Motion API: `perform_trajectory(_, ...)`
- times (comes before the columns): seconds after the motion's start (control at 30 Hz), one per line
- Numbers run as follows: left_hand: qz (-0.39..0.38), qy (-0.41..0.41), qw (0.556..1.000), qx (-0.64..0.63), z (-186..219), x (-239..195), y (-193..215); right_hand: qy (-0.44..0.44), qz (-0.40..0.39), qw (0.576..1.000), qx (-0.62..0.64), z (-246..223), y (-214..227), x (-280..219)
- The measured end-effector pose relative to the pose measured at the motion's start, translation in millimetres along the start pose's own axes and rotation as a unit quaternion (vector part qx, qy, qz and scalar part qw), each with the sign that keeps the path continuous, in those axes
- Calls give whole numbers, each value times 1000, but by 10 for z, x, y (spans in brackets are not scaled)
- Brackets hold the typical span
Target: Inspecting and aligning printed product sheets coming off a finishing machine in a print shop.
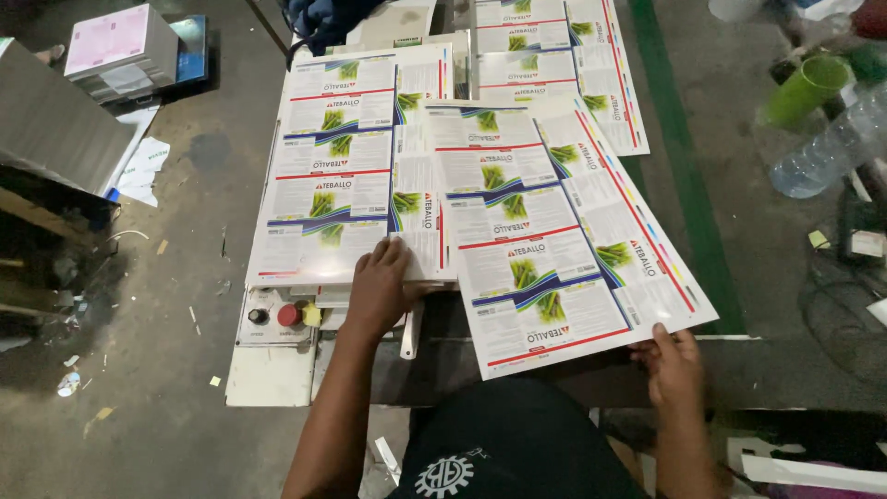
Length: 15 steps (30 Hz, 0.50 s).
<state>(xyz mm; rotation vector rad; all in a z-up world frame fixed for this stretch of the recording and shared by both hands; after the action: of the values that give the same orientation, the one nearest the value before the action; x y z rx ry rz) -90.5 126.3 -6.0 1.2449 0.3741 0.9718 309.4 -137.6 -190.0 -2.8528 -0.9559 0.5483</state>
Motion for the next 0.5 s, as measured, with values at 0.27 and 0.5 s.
perform_trajectory(0.27,-33,-20,999,22,-152,17,17,8,17,999,-44,109,522,82)
perform_trajectory(0.5,-11,-36,998,-46,-241,68,74,-13,46,997,-55,178,724,57)
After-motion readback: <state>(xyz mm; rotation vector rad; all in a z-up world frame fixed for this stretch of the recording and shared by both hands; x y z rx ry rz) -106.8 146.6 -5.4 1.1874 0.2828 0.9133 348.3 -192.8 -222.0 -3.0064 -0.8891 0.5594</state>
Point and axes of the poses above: each hand's wrist, its own x-axis towards the middle knuckle, its own y-axis out of the back of the hand, z = x × y, the point moved 3 cm from there along x, towards the middle knuckle, and after that the axes turned 3 degrees about -x, right-handed, at the moved point
